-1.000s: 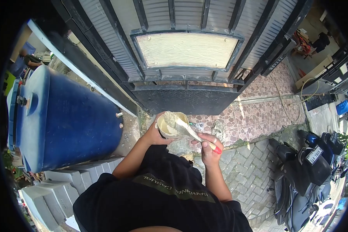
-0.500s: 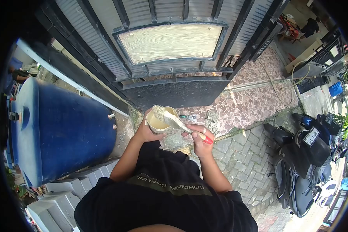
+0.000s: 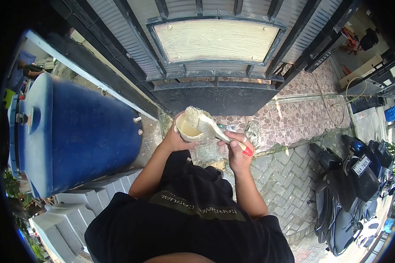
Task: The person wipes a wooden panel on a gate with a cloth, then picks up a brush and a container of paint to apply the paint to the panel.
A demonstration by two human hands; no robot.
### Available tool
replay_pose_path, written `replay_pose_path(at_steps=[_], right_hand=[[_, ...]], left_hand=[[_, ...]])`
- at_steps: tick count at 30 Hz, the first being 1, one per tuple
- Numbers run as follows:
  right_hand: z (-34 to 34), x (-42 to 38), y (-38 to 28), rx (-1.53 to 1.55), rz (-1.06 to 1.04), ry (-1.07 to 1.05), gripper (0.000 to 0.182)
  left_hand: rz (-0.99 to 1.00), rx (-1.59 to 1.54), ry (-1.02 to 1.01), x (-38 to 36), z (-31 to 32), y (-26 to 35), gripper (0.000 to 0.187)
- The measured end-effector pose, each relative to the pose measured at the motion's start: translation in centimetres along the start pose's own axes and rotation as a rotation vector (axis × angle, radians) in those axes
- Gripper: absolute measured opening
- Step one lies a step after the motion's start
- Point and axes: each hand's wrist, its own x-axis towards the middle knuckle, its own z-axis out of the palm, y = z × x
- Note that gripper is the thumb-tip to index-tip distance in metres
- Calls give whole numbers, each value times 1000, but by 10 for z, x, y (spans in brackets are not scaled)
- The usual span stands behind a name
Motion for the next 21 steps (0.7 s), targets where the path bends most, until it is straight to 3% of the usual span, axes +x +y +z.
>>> replay_pose_path(at_steps=[10,14,21], right_hand=[[9,29,24,99,-24,-37,31],[15,42,33,70,36,-3,41],[16,78,63,-82,-110,45,55]], left_hand=[[-45,-2,122,24,-12,-9,101],[15,50,130,40,-20,-26,102],[-25,-25,169,73,-35,-50,99]])
